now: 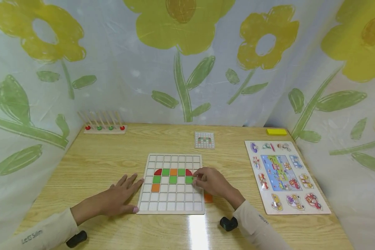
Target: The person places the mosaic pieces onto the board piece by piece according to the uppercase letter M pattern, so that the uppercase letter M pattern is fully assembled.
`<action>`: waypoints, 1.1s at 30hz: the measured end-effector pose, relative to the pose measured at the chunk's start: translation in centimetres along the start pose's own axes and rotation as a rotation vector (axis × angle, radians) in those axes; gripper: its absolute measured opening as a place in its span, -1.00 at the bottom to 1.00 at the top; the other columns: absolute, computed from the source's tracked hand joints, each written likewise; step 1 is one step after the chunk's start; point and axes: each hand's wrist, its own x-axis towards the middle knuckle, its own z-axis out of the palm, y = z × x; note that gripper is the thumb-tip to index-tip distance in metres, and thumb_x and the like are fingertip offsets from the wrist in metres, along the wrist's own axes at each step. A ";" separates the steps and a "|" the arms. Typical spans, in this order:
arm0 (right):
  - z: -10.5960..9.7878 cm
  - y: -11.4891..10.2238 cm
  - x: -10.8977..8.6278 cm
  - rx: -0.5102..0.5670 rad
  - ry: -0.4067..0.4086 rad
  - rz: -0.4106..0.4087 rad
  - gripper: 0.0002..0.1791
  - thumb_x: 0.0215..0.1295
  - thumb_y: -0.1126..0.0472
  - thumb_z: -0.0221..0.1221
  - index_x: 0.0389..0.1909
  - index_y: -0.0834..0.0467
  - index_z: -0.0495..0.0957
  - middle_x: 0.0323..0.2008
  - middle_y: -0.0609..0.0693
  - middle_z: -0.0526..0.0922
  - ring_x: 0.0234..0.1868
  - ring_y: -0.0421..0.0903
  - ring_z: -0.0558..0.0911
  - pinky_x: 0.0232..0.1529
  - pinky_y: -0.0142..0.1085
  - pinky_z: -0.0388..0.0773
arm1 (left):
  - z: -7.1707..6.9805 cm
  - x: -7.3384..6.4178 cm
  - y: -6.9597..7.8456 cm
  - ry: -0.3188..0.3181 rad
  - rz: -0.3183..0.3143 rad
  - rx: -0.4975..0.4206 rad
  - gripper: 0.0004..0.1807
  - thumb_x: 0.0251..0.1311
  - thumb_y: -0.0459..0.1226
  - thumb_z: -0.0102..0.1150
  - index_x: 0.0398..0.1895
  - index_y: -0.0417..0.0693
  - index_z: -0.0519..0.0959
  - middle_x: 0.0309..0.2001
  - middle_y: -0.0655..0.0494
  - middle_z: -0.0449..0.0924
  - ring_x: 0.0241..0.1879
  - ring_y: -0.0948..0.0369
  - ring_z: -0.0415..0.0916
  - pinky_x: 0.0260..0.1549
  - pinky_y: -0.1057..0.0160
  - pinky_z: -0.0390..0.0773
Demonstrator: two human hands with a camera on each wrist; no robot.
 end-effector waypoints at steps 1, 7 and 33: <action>-0.1 0.2 -0.2 0.006 -0.003 0.003 -0.80 0.36 0.14 0.30 -0.06 0.11 0.70 -0.31 -0.17 0.65 -0.47 -0.26 0.48 -0.42 -0.41 0.48 | 0.0 0.0 0.0 -0.003 -0.003 -0.002 0.05 0.22 0.25 0.20 0.61 -0.05 0.02 0.58 -0.34 -0.12 0.48 -0.50 -0.15 0.08 -0.63 0.19; -1.0 1.6 -1.2 0.038 -0.036 -0.022 -0.80 0.36 0.15 0.30 -0.06 0.08 0.71 -0.27 -0.15 0.68 -0.47 -0.27 0.48 -0.43 -0.41 0.48 | -0.1 0.0 0.1 -0.006 -0.013 -0.014 0.06 0.22 0.24 0.22 0.61 -0.05 0.02 0.58 -0.33 -0.11 0.48 -0.50 -0.15 0.07 -0.63 0.19; -1.5 3.5 -4.3 -0.017 -0.114 -0.041 -0.55 0.20 -0.07 0.40 0.06 0.04 0.67 -0.16 -0.18 0.64 -0.25 -0.27 0.50 -0.21 -0.37 0.49 | 0.2 0.1 -0.2 -0.004 -0.007 -0.011 0.05 0.23 0.26 0.18 0.62 -0.04 0.00 0.58 -0.33 -0.14 0.49 -0.49 -0.17 0.08 -0.64 0.16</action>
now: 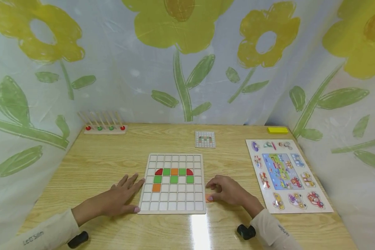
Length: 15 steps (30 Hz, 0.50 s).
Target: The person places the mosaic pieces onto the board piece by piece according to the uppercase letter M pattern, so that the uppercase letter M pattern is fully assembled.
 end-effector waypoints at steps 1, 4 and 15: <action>0.0 0.0 0.0 -0.011 0.002 -0.004 -0.55 0.20 -0.07 0.40 0.06 0.05 0.67 -0.16 -0.18 0.64 -0.24 -0.28 0.51 -0.20 -0.37 0.50 | 0.0 0.0 0.0 0.002 0.001 0.000 0.05 0.23 0.25 0.18 0.62 -0.05 0.00 0.58 -0.33 -0.14 0.48 -0.49 -0.17 0.08 -0.64 0.16; 0.0 0.0 -0.1 -0.032 0.005 -0.006 -0.56 0.21 -0.07 0.39 0.06 0.04 0.67 -0.15 -0.18 0.64 -0.23 -0.29 0.50 -0.20 -0.37 0.48 | 0.0 0.0 0.0 0.005 0.002 0.000 0.05 0.23 0.25 0.19 0.62 -0.05 0.01 0.58 -0.33 -0.13 0.49 -0.49 -0.16 0.08 -0.64 0.17; -0.2 0.3 -0.4 0.038 -0.036 -0.114 -0.66 0.29 0.08 0.34 0.05 0.10 0.72 -0.15 -0.07 0.59 -0.31 -0.23 0.43 -0.32 -0.42 0.41 | 0.1 -0.1 0.1 0.029 0.028 0.025 0.04 0.25 0.24 0.18 0.61 -0.09 0.02 0.57 -0.38 -0.11 0.45 -0.53 -0.12 0.03 -0.64 0.22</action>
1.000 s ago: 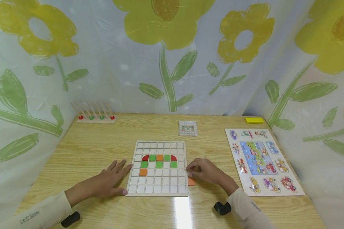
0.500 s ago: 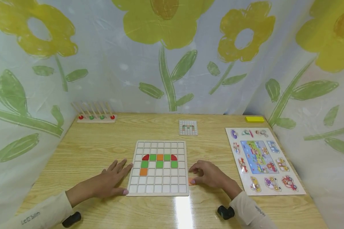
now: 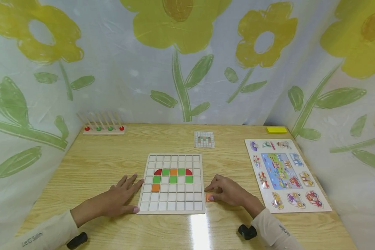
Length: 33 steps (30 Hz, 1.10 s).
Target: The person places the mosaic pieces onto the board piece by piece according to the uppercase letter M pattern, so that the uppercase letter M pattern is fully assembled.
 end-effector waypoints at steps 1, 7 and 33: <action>0.0 0.0 0.0 0.012 -0.005 -0.006 -0.65 0.30 0.09 0.33 0.05 0.12 0.72 -0.15 -0.05 0.59 -0.29 -0.22 0.44 -0.30 -0.41 0.43 | 0.0 0.0 0.0 0.003 0.005 0.003 0.04 0.25 0.24 0.18 0.61 -0.10 0.02 0.56 -0.38 -0.10 0.45 -0.54 -0.11 0.02 -0.63 0.23; 0.0 -0.3 -0.2 0.047 -0.024 0.001 -0.63 0.31 0.08 0.32 0.06 0.16 0.70 -0.10 -0.01 0.58 -0.18 -0.16 0.50 -0.20 -0.35 0.49 | -0.1 -0.2 0.1 -0.004 0.006 -0.008 0.04 0.24 0.24 0.18 0.61 -0.10 0.02 0.56 -0.39 -0.11 0.45 -0.55 -0.13 0.02 -0.64 0.22; 0.1 -1.0 0.2 0.051 -0.072 0.041 -0.83 0.33 0.14 0.32 -0.12 0.04 0.59 -0.34 -0.18 0.60 -0.41 -0.33 0.47 -0.31 -0.41 0.50 | -0.1 -0.1 -0.1 -0.008 -0.006 0.000 0.04 0.25 0.23 0.18 0.61 -0.08 0.00 0.57 -0.37 -0.13 0.47 -0.52 -0.15 0.05 -0.64 0.20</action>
